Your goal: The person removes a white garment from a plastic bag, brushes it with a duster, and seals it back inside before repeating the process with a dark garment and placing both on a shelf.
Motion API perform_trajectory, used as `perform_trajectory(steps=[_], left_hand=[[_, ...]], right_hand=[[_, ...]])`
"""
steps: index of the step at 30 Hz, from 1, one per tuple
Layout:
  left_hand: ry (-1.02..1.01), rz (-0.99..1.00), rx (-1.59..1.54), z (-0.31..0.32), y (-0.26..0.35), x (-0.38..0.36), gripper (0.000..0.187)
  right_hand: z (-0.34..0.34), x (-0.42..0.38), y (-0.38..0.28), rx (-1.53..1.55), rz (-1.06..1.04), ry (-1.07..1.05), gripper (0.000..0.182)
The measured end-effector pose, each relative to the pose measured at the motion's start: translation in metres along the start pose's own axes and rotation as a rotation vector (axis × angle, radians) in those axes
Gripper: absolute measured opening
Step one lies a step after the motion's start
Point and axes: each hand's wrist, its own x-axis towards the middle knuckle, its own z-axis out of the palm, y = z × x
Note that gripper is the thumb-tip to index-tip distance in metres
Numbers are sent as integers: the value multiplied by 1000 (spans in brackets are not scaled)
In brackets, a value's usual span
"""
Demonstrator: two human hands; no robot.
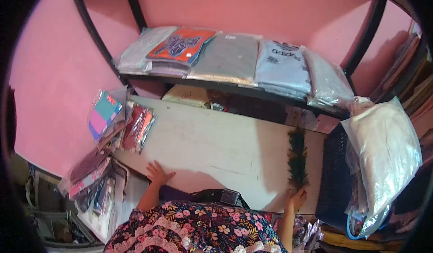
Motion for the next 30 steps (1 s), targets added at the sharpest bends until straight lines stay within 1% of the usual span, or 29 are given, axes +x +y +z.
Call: perform_trajectory(steps=[1, 2, 3, 4, 5, 7, 8, 9, 10, 11, 12, 13, 14, 15, 16, 17, 19, 20, 21, 22, 23, 24, 25, 26, 27, 28, 29, 30], left_hand=[[34, 19, -9, 4, -1, 0, 130], [53, 41, -33, 8, -5, 0, 126], [75, 64, -55, 12, -11, -2, 122], [99, 90, -58, 14, -14, -8, 115], [96, 69, -58, 13, -17, -16, 115], [42, 152, -65, 12, -23, -30, 107], [81, 183, -13, 15, -28, -35, 99], [84, 153, -26, 16, -37, -40, 99], [65, 237, -19, 18, -48, -43, 96], [46, 323, -12, 17, -55, -49, 94], [61, 338, -2, 17, -62, -55, 86], [71, 317, -8, 24, -73, -54, 86], [110, 441, -81, 34, -86, -49, 82], [134, 556, -145, 47, -104, -51, 79], [171, 549, -217, 38, -106, -61, 68], [170, 538, -210, 32, -113, -62, 68], [70, 449, -305, 21, -122, -58, 57], [140, 474, -427, 16, -127, -57, 48], [133, 470, -436, 9, -131, -54, 48], [160, 487, -521, 4, -135, -48, 45], [193, 503, -606, -9, -136, -43, 43], [239, 549, -650, -22, -137, -38, 39], [242, 541, -660, -37, -138, -32, 39], [301, 560, -678, -50, -141, -24, 38], [357, 581, -693, -63, -144, -16, 37], [347, 578, -697, -75, -146, -10, 37], [376, 564, -777, -86, -148, -1, 36], [401, 554, -857, -95, -148, 7, 35]], right_hand=[[4, -3, 9, 81, 64, -115, 68], [3, -6, 14, 65, 52, -135, 68], [4, -6, 15, 83, 20, -132, 61], [2, -4, 13, 105, -15, -123, 53], [0, -3, 12, 100, -29, -137, 53], [-5, 4, 4, 242, 41, -175, 40], [-3, 6, -2, 241, 12, -187, 40], [0, 7, -6, 327, 5, -160, 38], [4, 8, -12, 417, 0, -134, 36], [14, 12, -14, 417, -28, -147, 36], [28, 13, -19, 393, -101, -123, 37], [40, 13, -27, 374, -171, -97, 37], [50, 9, -40, 383, -186, -108, 37], [61, 0, -44, 371, -249, -71, 39], [67, -13, -59, 369, -306, -24, 42], [60, -31, -79, 370, -308, -37, 42], [30, -63, -129, 309, -566, -544, 47], [28, -78, -141, 313, -787, -607, 48], [24, -90, -152, 312, -1011, -669, 48], [14, -96, -164, 408, -1191, -696, 47], [6, -97, -177, 398, -1200, -694, 47], [1, -97, -191, 323, -1117, -650, 45], [-2, -99, -201, 247, -1033, -609, 43], [8, -98, -210, 352, -974, -451, 38], [17, -95, -217, 372, -764, -479, 31], [24, -93, -227, 358, -617, -427, 29], [32, -94, -237, 347, -464, -368, 29], [39, -96, -243, 342, -449, -362, 29]])
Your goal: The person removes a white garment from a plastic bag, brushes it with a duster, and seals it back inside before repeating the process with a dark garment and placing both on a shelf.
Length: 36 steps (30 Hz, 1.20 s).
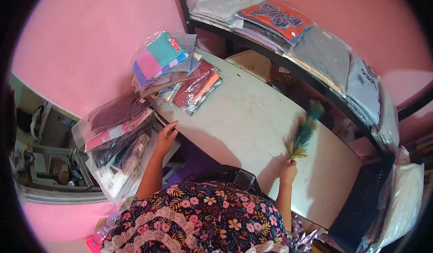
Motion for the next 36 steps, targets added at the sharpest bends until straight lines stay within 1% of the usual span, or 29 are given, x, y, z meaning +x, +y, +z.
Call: perform_trajectory(steps=[2, 3, 5, 6, 7, 8, 9, 10, 11, 13, 14, 15, 17, 19, 21, 23, 24, 25, 26, 27, 29, 30, 31, 32, 33, 35, 36], left_hand=[[-4, -19, -32, -7, -7, 18, 33], [7, -44, -57, -9, -11, 26, 32], [-3, -5, -113, -11, -15, 35, 32], [-2, 19, -122, -12, -19, 38, 32], [-2, 45, -134, -12, -23, 42, 32], [-19, 54, -137, -12, -29, 46, 32], [6, 74, -159, -14, -35, 50, 30], [31, 92, -183, -15, -42, 52, 28], [15, 95, -188, -17, -46, 54, 28], [0, 43, -204, -20, -53, 57, 29], [-12, 42, -178, -21, -53, 58, 29], [-29, 45, -178, -21, -52, 60, 29], [-46, 60, -182, -17, -51, 66, 28], [-63, 57, -216, -11, -50, 75, 28], [-73, 56, -259, 1, -49, 81, 28], [-132, 102, -189, 0, -37, 84, 28], [-138, 49, -236, 2, -30, 83, 28], [-157, 52, -239, 5, -32, 83, 28], [-160, 42, -249, 8, -38, 83, 28], [-165, 39, -262, 12, -44, 84, 28], [-199, 41, -239, 13, -52, 85, 28], [-188, 61, -211, 14, -54, 86, 28], [-175, 82, -186, 16, -52, 85, 28], [-191, 53, -134, 16, -49, 85, 28], [-220, 66, -141, 19, -51, 87, 28], [-205, 79, -164, 23, -58, 88, 28], [-224, 59, -201, 27, -59, 89, 28]], right_hand=[[13, 1, -10, 52, 24, 45, 29], [22, -2, -14, -20, -22, -111, 30], [19, -25, -39, -158, -306, -398, 29], [13, -31, -46, -164, -465, -491, 30], [12, -33, -51, -159, -449, -481, 30], [11, -32, -55, -196, -485, -395, 32], [11, -31, -59, -235, -520, -312, 35], [15, -26, -60, -171, -377, -220, 38], [24, -18, -59, -184, -192, -97, 36], [36, -6, -58, 8, 63, 109, 35], [45, -6, -58, 87, 45, 158, 34], [61, -7, -53, 15, 43, 59, 36], [70, -26, -70, -64, -152, -155, 35], [57, -42, -97, -138, -377, -232, 37], [52, -26, -99, -176, -331, -247, 40], [55, 0, -94, -161, 35, -91, 44], [56, 11, -90, -105, 116, -23, 44], [53, 18, -87, -49, 197, 47, 43], [54, 18, -89, -23, 189, 43, 41], [57, 15, -83, -16, 97, -24, 39], [63, -10, -75, -130, -99, -171, 39], [63, -24, -71, -225, -193, -277, 42], [45, -41, -75, -169, -267, -297, 45], [41, -48, -60, -190, -240, -226, 45], [33, -51, -40, -212, -215, -155, 45], [15, -49, 2, -201, 232, 6, 42], [2, -50, 25, -130, 372, 138, 40]])
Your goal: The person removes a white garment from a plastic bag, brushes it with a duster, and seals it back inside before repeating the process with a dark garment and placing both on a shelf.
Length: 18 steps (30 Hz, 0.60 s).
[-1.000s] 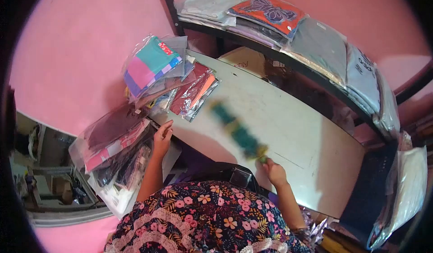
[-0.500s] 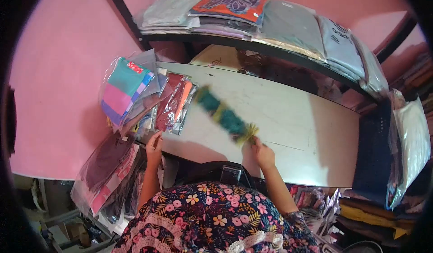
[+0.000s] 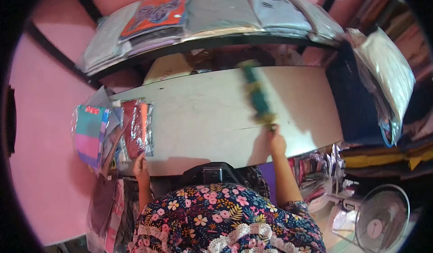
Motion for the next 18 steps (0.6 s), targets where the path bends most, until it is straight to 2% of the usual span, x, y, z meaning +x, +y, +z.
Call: perform_trajectory(steps=[1, 3, 4, 5, 7, 8, 9, 10, 11, 12, 13, 15, 17, 18], left_hand=[[-33, 4, -1, 4, -3, 1, 28], [-74, 30, 25, 13, -7, 5, 29], [-105, 45, 13, 19, -10, 8, 29], [-128, 51, -5, 27, -21, 9, 29], [-155, 146, -6, 41, -15, 18, 29], [-170, 146, 6, 49, -10, 22, 29], [-188, 156, 7, 57, -3, 24, 29], [-167, 153, 5, 66, 4, 27, 29], [-145, 148, 1, 74, 11, 29, 29], [-137, 144, 3, 90, 24, 24, 29], [-151, 151, -5, 97, 26, 25, 29], [-119, 133, -59, 110, 31, 23, 29], [-149, 131, -56, 134, 42, 18, 29], [-170, 118, -51, 148, 47, 14, 28]], right_hand=[[-10, 7, 21, 79, 152, 109, 38], [-23, 9, 49, 143, 189, 291, 33], [-26, 4, 46, 149, 168, 285, 30], [-29, -10, 45, 163, 161, 128, 31], [5, -36, 58, -45, -42, -108, 35], [18, -56, 73, -8, -347, -129, 37], [-14, -74, 49, -44, -396, -308, 36], [-52, -86, 33, -69, -427, -380, 33], [-56, -86, 49, -63, -410, -368, 33], [-65, -78, 84, -12, -392, -242, 31], [-71, -79, 110, 32, -364, -105, 29], [-76, -74, 165, 29, 41, 98, 26], [-89, -54, 202, 131, 322, 300, 25], [-88, -49, 216, 181, 362, 325, 27]])
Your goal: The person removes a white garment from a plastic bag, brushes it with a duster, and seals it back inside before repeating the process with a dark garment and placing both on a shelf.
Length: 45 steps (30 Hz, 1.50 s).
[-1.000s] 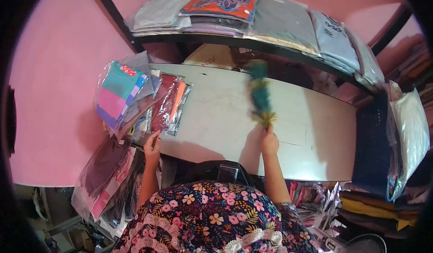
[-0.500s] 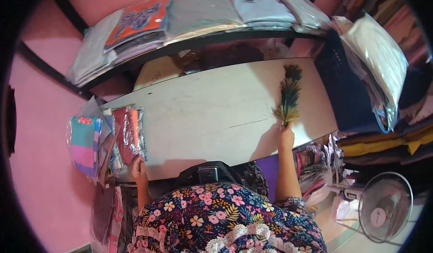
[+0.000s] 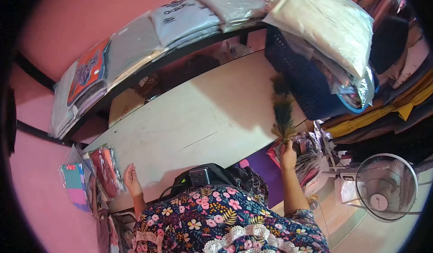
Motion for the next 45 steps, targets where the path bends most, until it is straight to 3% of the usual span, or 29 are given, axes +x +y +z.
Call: perform_trajectory(steps=[1, 3, 5, 6, 7, 9, 10, 13, 15, 17, 20, 22, 24, 25, 26, 29, 37, 40, 45], left_hand=[[-17, -20, 6, 19, 9, -2, 27], [-82, -18, 60, 52, 37, 1, 27], [-141, -12, 115, 84, 65, 10, 27], [-168, 12, 100, 100, 76, 16, 27], [-194, 37, 87, 114, 88, 22, 27], [-246, 74, 63, 145, 112, 33, 26], [-272, 93, 49, 159, 124, 37, 26], [-404, 184, 68, 206, 169, 48, 27], [-469, 221, 51, 244, 201, 52, 27], [-591, 304, 13, 282, 235, 57, 29], [-762, 294, -148, 339, 295, 56, 28], [-820, 419, -130, 374, 334, 54, 30], [-720, 862, 205, 403, 366, 52, 38], [-668, 999, 249, 419, 381, 47, 43], [-616, 1136, 293, 436, 393, 41, 47], [-532, 1285, 350, 483, 424, 31, 53], [-334, 1459, 319, 545, 442, 56, 61], [-325, 1437, 318, 539, 450, 61, 56], [-101, 1331, 286, 515, 464, 86, 34]], right_hand=[[28, 17, 34, 70, -110, -38, 32], [24, 7, 6, -21, -246, -302, 34], [4, 10, -25, -105, -567, -510, 35], [-11, 20, -44, -172, -568, -580, 34], [-4, 37, -38, -164, -568, -572, 34], [15, 72, -22, -102, -445, -251, 31], [6, 88, -30, -98, -269, -249, 32], [12, 109, -40, -43, -89, -279, 33], [16, 96, -41, -133, -421, -472, 25], [3, 90, -46, -38, -600, -727, 26], [-10, 108, -39, -18, -710, -734, 32], [-17, 129, -29, -89, -497, -434, 33], [-23, 141, -16, -66, -389, -318, 34], [-25, 145, -11, -36, -273, -207, 35], [-24, 146, -4, -62, -298, -196, 37], [-18, 140, 11, -113, -382, -175, 37], [-16, 141, 16, -124, -377, -152, 39], [-18, 143, 13, -113, -376, -143, 40], [-24, 153, 10, -166, -351, -159, 40]])
